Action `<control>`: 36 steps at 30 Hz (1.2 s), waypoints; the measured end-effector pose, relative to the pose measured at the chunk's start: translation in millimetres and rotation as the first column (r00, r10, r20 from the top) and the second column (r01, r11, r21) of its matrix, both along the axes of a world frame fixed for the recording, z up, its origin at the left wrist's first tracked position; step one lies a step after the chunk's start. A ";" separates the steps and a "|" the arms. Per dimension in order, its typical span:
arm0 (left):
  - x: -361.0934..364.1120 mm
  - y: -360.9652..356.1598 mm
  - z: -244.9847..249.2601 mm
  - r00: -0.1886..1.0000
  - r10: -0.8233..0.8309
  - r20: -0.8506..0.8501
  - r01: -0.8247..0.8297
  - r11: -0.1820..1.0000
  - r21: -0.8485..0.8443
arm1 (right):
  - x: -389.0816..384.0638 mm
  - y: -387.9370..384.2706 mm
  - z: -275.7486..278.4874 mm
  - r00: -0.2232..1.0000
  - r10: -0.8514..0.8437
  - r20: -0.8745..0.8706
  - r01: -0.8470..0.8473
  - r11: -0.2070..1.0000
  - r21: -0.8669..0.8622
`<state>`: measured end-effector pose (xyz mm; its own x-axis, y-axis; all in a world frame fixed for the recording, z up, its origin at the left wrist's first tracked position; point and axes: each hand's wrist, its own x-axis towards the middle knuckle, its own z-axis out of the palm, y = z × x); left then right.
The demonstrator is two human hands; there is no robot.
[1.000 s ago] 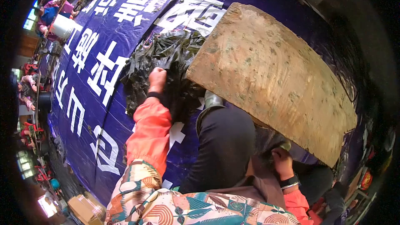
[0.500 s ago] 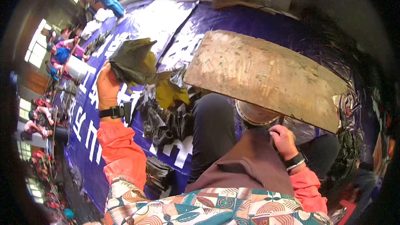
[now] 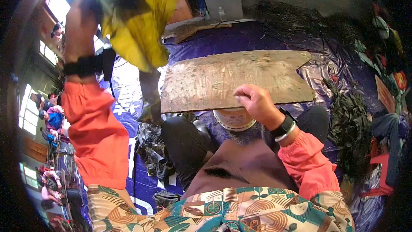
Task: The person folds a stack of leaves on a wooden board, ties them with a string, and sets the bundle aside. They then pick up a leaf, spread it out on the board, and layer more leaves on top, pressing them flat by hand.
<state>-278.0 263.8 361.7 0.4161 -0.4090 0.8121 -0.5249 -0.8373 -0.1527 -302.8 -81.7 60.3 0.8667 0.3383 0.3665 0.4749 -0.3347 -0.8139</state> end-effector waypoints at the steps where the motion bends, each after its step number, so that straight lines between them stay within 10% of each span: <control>1: 6.3 -9.9 15.9 0.991 -0.051 -0.121 0.050 0.999 -0.010 | 5.7 2.9 4.4 0.999 0.006 -0.036 -0.005 0.999 0.036; 3: 37.2 -34.1 41.5 0.915 -0.324 -0.240 0.265 0.932 -0.248 | 22.9 12.6 2.3 0.996 0.057 -0.064 -0.052 0.995 0.086; 6: 81.9 -75.9 71.1 0.329 -0.934 -0.135 0.395 0.266 -0.879 | 37.8 34.4 -3.7 0.985 0.164 -0.061 -0.161 0.986 0.048; 7: 76.5 -97.9 72.8 0.415 -0.910 0.012 0.318 0.133 -0.939 | 41.7 44.2 -10.0 0.986 0.156 -0.063 -0.153 0.987 0.052; 10: 86.6 -122.0 85.0 0.469 -0.876 -0.115 0.325 0.292 -0.900 | 45.0 68.3 -18.0 0.986 0.107 0.131 -0.123 0.985 0.120; 14: 93.2 -98.9 64.8 0.550 -0.820 -0.158 0.466 0.459 -0.756 | 83.8 63.4 -54.6 0.913 0.231 -0.338 -0.006 0.833 0.553; 15: 56.5 -61.9 42.1 0.543 -0.824 -0.163 0.465 0.457 -0.758 | 87.6 35.3 -32.7 0.892 0.105 -0.440 0.097 0.906 0.413; 16: 105.8 -64.8 77.7 0.704 -0.491 -0.514 0.124 0.797 -0.592 | 105.0 20.6 -30.5 0.995 -0.097 0.025 0.080 0.920 0.385; 17: 97.0 -13.0 52.5 0.962 -0.125 -0.244 0.123 0.992 -0.025 | 116.5 -10.4 -27.0 0.944 -0.242 0.225 0.177 0.944 0.278; 18: 74.1 -22.6 38.6 0.921 0.345 -0.183 -0.345 0.938 0.033 | 139.4 -32.6 -36.4 0.902 -0.348 0.256 0.245 0.900 0.360; 19: 85.1 -9.9 23.9 0.952 -0.031 -0.304 -0.130 0.859 -0.495 | 132.3 -55.5 -4.2 0.831 -0.446 0.332 0.390 0.893 0.225; 20: 100.2 18.4 4.6 0.892 -0.406 -0.201 0.010 0.461 -0.888 | 139.7 -73.6 6.8 0.816 -0.466 0.342 0.388 0.881 0.272; 21: 114.1 64.8 -5.4 0.810 -0.564 -0.164 -0.045 0.218 -0.975 | 143.1 -89.4 16.1 0.740 -0.526 0.419 0.481 0.849 0.218; 22: 98.8 72.9 -35.3 0.822 -0.465 -0.328 0.064 0.647 -0.760 | 142.4 -99.3 25.7 0.643 -0.565 0.517 0.563 0.807 0.181; 23: 92.6 73.3 -58.6 0.889 -0.225 -0.399 -0.073 0.790 -0.608 | 142.5 -106.1 28.1 0.606 -0.542 0.582 0.579 0.802 0.146; 24: 96.6 90.7 -85.0 0.860 -0.239 -0.450 -0.179 0.685 -0.706 | 142.4 -112.1 27.5 0.566 -0.514 0.644 0.595 0.796 0.112; 25: 81.6 76.3 -107.2 0.847 0.187 -0.497 -0.422 0.805 -0.417 | 143.6 -117.1 17.5 0.630 -0.419 0.654 0.544 0.839 0.013; 29: 75.1 123.0 -206.9 0.537 0.488 -0.688 -0.531 0.829 0.174 | 139.8 -130.2 -51.4 0.927 -0.136 0.349 0.275 0.879 -0.389; 36: 74.6 43.6 -272.4 0.533 0.184 -0.826 -0.524 0.838 -0.151 | 162.4 -158.3 -69.0 0.929 -0.331 0.165 0.370 0.824 -0.430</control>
<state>-203.4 307.4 89.3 0.9757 0.1505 0.1590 0.0574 -0.8768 0.4774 -140.4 -240.0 -8.8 0.9326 0.1602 0.3233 0.3121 -0.8078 -0.5001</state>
